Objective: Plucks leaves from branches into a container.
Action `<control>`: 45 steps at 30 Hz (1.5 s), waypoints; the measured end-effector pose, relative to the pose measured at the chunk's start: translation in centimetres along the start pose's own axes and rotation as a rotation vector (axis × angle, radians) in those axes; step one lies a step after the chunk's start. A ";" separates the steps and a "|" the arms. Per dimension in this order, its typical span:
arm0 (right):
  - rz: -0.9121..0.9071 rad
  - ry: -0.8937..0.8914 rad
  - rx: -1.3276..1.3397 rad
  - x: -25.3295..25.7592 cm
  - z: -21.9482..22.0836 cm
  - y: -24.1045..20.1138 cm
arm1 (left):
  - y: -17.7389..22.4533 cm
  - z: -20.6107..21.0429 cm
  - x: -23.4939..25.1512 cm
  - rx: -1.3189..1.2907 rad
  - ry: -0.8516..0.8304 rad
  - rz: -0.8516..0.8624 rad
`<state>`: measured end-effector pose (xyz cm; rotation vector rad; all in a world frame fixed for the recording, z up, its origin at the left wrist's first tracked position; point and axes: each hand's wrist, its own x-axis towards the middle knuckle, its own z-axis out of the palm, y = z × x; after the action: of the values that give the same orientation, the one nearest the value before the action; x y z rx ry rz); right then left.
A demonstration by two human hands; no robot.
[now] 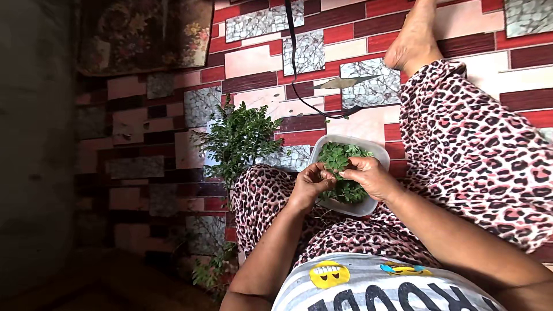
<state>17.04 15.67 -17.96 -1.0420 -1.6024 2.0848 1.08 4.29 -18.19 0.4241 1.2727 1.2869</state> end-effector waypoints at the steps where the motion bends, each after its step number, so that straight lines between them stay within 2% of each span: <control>1: -0.012 -0.001 -0.012 0.0 0.0 0.1 | 0.0 0.0 0.0 0.014 0.000 0.003; 8: -0.357 -0.039 -0.421 -0.1 -0.3 -0.6 | 0.1 0.2 0.0 0.066 -0.014 0.002; 13: -0.266 -0.087 -0.436 -0.1 -0.8 -0.8 | -0.1 0.1 0.0 0.048 -0.007 0.018; 17: -0.192 -0.105 -0.349 -0.2 -0.4 -0.2 | -0.1 0.2 -0.1 0.043 0.002 0.029; 22: -0.295 -0.061 -0.394 -0.3 0.4 0.2 | 0.0 0.4 0.0 0.100 0.013 0.044; 24: -0.283 -0.053 -0.388 -0.3 0.4 0.0 | 0.0 0.4 0.0 0.123 0.001 0.047; 29: -0.161 -0.032 -0.357 0.1 -1.3 -1.3 | 0.0 0.3 -0.1 0.128 -0.014 0.066; 32: -0.038 -0.097 -0.392 0.6 -2.6 -1.0 | -0.1 0.1 0.0 0.109 -0.028 0.083; 36: 0.167 -0.203 -0.175 0.4 -2.7 -1.0 | -0.2 -0.1 0.0 0.096 -0.047 0.095; 38: 0.166 -0.195 -0.094 0.3 -2.3 -1.2 | -0.2 -0.1 0.0 0.099 -0.052 0.093; 45: 0.021 -0.037 -0.123 0.0 -1.1 -0.8 | -0.1 0.1 0.0 0.092 -0.036 0.095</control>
<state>17.67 16.74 -17.37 -1.0698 -1.7646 2.0526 1.19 4.28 -18.21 0.5765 1.2985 1.2973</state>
